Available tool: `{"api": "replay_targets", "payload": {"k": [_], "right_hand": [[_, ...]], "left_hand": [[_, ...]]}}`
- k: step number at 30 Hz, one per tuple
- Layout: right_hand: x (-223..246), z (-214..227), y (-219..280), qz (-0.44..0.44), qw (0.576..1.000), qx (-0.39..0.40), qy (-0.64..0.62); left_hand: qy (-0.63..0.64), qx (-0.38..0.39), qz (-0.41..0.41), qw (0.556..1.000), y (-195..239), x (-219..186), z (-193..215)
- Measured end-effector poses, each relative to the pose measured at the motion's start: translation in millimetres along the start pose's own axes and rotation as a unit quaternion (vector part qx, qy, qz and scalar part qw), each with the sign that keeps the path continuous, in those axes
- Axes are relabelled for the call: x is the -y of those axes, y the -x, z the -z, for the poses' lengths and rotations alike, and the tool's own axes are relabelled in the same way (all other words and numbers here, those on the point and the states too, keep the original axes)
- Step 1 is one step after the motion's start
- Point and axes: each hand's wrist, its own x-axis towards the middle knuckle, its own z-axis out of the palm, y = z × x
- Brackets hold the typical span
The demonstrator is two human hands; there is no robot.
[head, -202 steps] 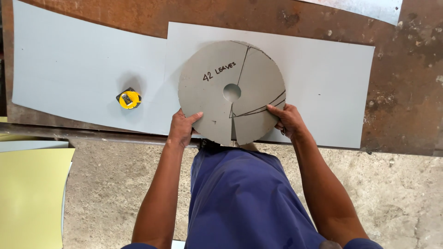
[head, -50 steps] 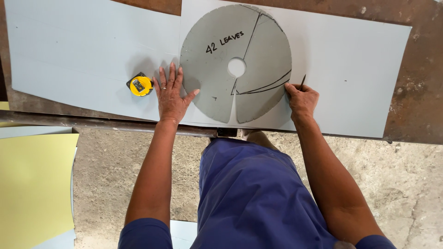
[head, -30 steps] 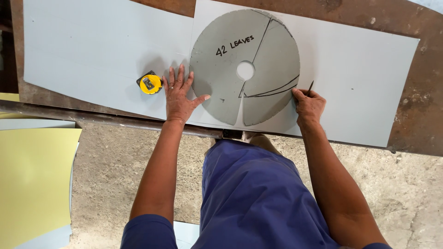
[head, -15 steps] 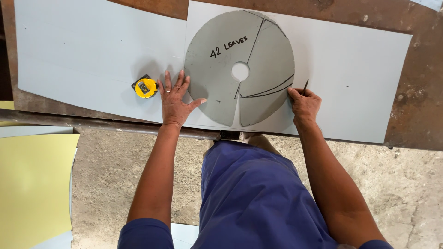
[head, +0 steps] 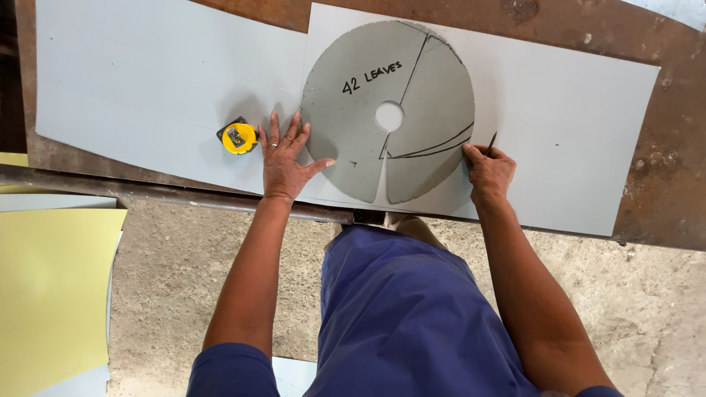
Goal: Trace a circular template onto a sheet of material using a metal scriber.
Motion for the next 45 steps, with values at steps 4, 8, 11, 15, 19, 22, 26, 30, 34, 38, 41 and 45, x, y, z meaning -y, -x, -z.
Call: {"api": "replay_targets", "payload": {"k": [4, 8, 11, 15, 19, 22, 26, 30, 34, 38, 41, 45], "right_hand": [[5, 1, 4, -0.002, 1.000, 0.000, 0.011], [6, 0, 5, -0.002, 1.000, 0.002, 0.010], [6, 0, 6, 0.001, 1.000, 0.004, 0.011], [7, 0, 7, -0.001, 1.000, 0.007, 0.008], [9, 0, 8, 0.003, 1.000, 0.006, 0.011], [9, -1, 9, -0.007, 1.000, 0.007, 0.017], [12, -1, 11, -0.002, 1.000, 0.004, 0.018], [12, 0, 11, -0.007, 1.000, 0.003, 0.019], [11, 0, 10, -0.007, 1.000, 0.005, 0.016], [6, 0, 6, -0.001, 1.000, -0.001, 0.011], [2, 1, 4, -0.002, 1.000, -0.003, 0.006], [-4, 3, 1, 0.022, 0.999, 0.014, -0.024]], "left_hand": [[0.003, -0.005, -0.001, 1.000, 0, -1, 0], [-0.002, -0.007, 0.000, 1.000, -1, 0, 0], [-0.004, -0.005, 0.000, 1.000, -1, 0, 0], [0.000, -0.002, 0.003, 1.000, -1, 0, 0], [0.002, -0.002, 0.006, 1.000, -1, 1, -1], [-0.005, -0.001, 0.005, 1.000, 0, 0, 0], [0.002, 0.003, 0.007, 1.000, -1, -1, 0], [0.003, 0.003, 0.007, 1.000, -1, -3, 3], [-0.003, 0.006, 0.006, 1.000, -1, -2, 1], [-0.011, -0.001, -0.006, 1.000, 0, 1, -2], [-0.014, -0.005, -0.017, 1.000, 0, 2, -1], [-0.025, -0.015, -0.019, 0.999, -1, 3, -5]]}}
